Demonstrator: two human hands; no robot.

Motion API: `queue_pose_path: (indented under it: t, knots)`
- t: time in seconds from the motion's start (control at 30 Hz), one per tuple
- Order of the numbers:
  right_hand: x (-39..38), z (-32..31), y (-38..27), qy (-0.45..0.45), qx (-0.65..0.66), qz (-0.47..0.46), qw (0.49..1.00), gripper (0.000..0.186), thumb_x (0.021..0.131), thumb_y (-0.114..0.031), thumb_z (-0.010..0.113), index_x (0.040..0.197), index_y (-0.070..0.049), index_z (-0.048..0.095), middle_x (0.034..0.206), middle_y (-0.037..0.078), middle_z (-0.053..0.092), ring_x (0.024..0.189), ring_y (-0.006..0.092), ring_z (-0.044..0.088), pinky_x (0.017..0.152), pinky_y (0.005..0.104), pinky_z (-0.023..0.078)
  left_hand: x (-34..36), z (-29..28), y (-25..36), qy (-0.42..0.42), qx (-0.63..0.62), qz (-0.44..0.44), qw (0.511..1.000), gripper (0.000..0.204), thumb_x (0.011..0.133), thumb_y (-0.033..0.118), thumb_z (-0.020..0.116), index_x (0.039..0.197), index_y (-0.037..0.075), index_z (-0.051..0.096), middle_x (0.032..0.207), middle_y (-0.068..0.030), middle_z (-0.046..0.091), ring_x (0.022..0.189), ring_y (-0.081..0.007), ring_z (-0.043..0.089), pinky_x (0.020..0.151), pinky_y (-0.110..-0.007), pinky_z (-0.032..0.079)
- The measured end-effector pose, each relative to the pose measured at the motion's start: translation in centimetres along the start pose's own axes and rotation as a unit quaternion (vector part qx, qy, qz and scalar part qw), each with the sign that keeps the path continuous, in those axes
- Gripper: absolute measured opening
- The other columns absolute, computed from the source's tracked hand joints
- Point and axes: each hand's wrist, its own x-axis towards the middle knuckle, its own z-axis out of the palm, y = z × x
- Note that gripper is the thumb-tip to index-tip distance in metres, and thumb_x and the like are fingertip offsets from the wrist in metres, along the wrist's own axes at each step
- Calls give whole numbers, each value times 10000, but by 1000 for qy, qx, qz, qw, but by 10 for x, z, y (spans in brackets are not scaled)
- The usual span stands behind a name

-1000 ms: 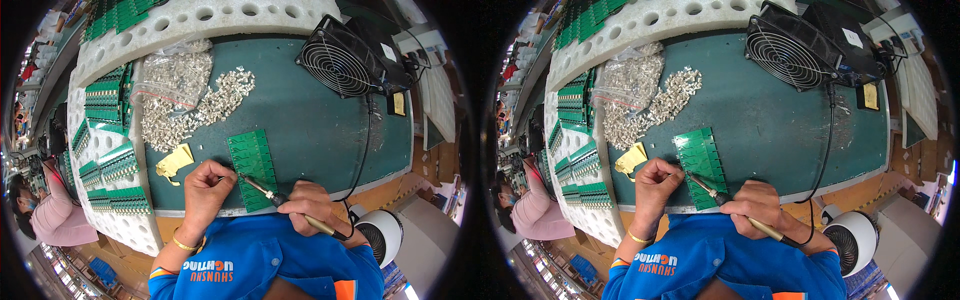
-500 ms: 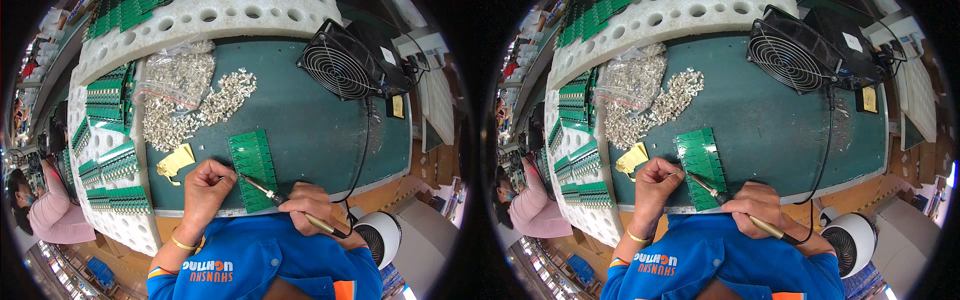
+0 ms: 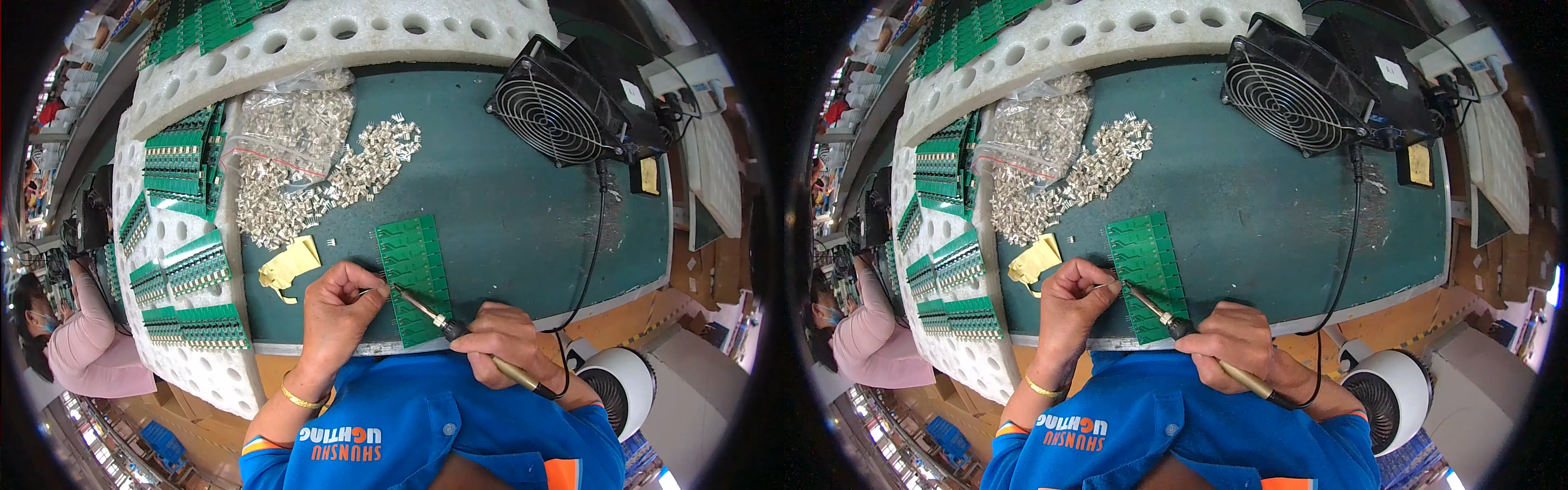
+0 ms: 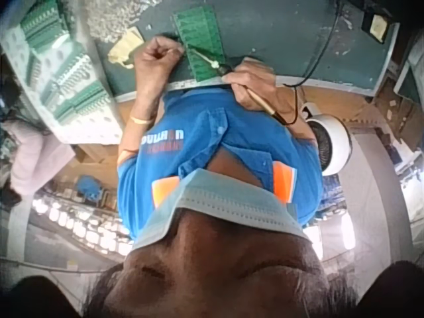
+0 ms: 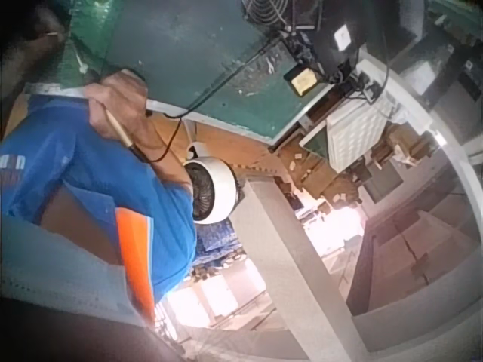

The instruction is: The person solders electronic components onto circuit board strips using a soldering iron and solder wire, places a completed circuit board onto a rack, and solders components onto another circuit board.

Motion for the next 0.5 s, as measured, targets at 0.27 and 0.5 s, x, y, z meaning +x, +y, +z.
queue_pose_path:
  t: [0.27,0.5]
  knots:
    - [-4,-11,2,31,65,10,997,199,735,7,610,924,5,673,647,87,601,483,202,531,469,333,424,1,3,2,9,-25,3,1000,117,845,-72,689,863,26,628,829,-14,682,748,-40,612,694,-180,483]
    - [-2,-9,3,49,76,9,996,221,727,11,612,942,20,661,670,91,622,504,198,557,480,333,428,1,0,2,2,-20,0,1000,124,842,-72,691,866,30,626,820,-10,682,745,-43,616,697,-184,485]
